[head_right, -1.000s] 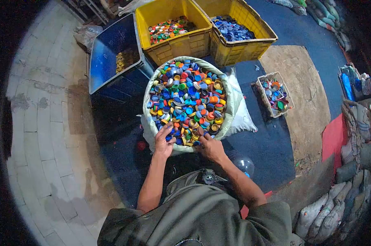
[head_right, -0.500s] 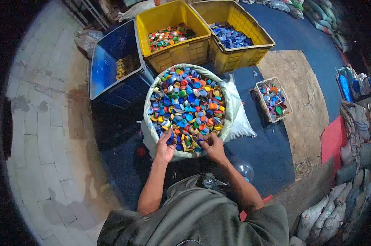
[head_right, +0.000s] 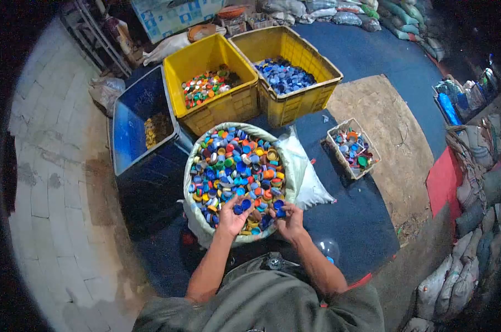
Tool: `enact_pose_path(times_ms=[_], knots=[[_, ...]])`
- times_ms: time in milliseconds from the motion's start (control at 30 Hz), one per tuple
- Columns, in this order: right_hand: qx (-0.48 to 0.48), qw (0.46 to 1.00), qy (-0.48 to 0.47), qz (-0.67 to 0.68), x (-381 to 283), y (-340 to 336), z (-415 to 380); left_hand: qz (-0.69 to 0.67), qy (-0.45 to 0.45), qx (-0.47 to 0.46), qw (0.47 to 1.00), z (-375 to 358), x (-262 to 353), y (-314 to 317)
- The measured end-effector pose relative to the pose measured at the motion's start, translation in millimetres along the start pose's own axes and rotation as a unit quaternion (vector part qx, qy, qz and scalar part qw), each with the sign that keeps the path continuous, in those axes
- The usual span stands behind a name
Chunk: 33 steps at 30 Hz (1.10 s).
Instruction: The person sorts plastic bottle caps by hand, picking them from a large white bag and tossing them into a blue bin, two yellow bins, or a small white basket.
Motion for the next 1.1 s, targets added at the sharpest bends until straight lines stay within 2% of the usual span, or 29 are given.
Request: enact_pose_path(times_ms=[133, 200, 233, 267, 300, 333, 400, 433, 467, 500, 567, 633, 667, 700, 767, 800, 833, 900, 967, 1000, 1100], knots=[[0.009, 0.998, -0.051, 0.024, -35.0, 14.6, 22.0, -0.020, -0.057, 0.035, 0.998, 39.8, -10.7, 35.8], [0.040, 0.995, -0.064, 0.068, -64.8, 31.1, 52.0, -0.038, -0.045, -0.018, 0.998, 75.0, -5.2, 91.3], [-0.032, 0.992, -0.098, 0.068, -93.2, 65.1, 65.3, -0.026, -0.013, -0.007, 1.000, 75.5, 7.4, 134.7], [-0.082, 0.986, -0.129, 0.073, -127.0, 104.6, 65.6, -0.046, -0.011, -0.073, 0.996, 83.8, 18.4, 188.8], [-0.132, 0.975, -0.159, 0.080, -160.5, 143.7, 64.6, -0.081, -0.104, -0.163, 0.978, 112.9, 19.1, 235.6], [-0.199, 0.965, -0.140, 0.094, -187.9, 180.9, 84.1, -0.055, -0.049, -0.191, 0.979, 121.0, 39.2, 276.6], [-0.240, 0.953, -0.150, 0.111, -226.2, 223.9, 92.2, -0.009, 0.027, -0.275, 0.961, 122.8, 69.2, 342.1], [-0.211, 0.954, -0.178, 0.115, -235.2, 240.5, 74.7, 0.010, 0.046, -0.329, 0.943, 118.0, 81.2, 357.6], [-0.183, 0.955, -0.203, 0.118, -240.8, 245.6, 64.5, -0.009, 0.009, -0.311, 0.950, 100.7, 84.8, 360.6], [-0.180, 0.952, -0.220, 0.111, -244.1, 235.1, 72.9, -0.024, -0.018, -0.250, 0.968, 119.4, 92.8, 344.8], [-0.176, 0.948, -0.246, 0.094, -240.5, 200.2, 94.0, 0.012, 0.045, -0.121, 0.992, 108.3, 111.1, 302.0], [-0.051, 0.970, -0.213, 0.102, -211.8, 145.3, 97.4, 0.034, 0.084, -0.136, 0.987, 118.1, 129.8, 247.6], [-0.026, 0.964, -0.250, 0.085, -200.1, 122.9, 87.2, 0.065, 0.103, -0.134, 0.984, 115.2, 138.4, 215.8], [-0.029, 0.970, -0.238, 0.046, -182.2, 101.8, 83.2, 0.065, 0.127, -0.075, 0.987, 107.5, 145.4, 180.1], [-0.026, 0.972, -0.225, -0.062, -149.0, 70.8, 62.3, 0.071, 0.195, -0.025, 0.978, 91.1, 155.8, 112.2], [0.001, 0.966, -0.235, -0.111, -135.0, 53.8, 58.5, 0.058, 0.202, 0.027, 0.977, 81.2, 157.0, 74.5], [0.026, 0.955, -0.247, -0.159, -122.1, 37.9, 54.7, 0.074, 0.207, 0.033, 0.975, 68.7, 156.2, 49.7], [0.072, 0.892, -0.324, -0.307, -105.8, 12.3, 48.2, 0.116, 0.270, 0.090, 0.952, 44.7, 155.5, -4.2], [0.084, 0.770, -0.428, -0.467, -94.1, 10.8, 34.5, 0.197, 0.323, 0.170, 0.910, 24.1, 151.2, -52.7], [0.091, 0.745, -0.433, -0.499, -86.6, 18.0, 22.4, 0.244, 0.326, 0.212, 0.888, 7.5, 145.3, -61.3], [0.033, 0.639, -0.507, -0.578, -57.2, 29.6, 20.9, 0.289, 0.375, 0.222, 0.852, -1.3, 124.5, -98.7]])
Point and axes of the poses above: each hand's wrist, its own z-axis towards the middle knuckle, its own y-axis out of the palm, x = y × z, the point moved 9 cm from there along z, towards the middle knuckle, and after that the axes turned 8 degrees about x, right-handed, at the moved point
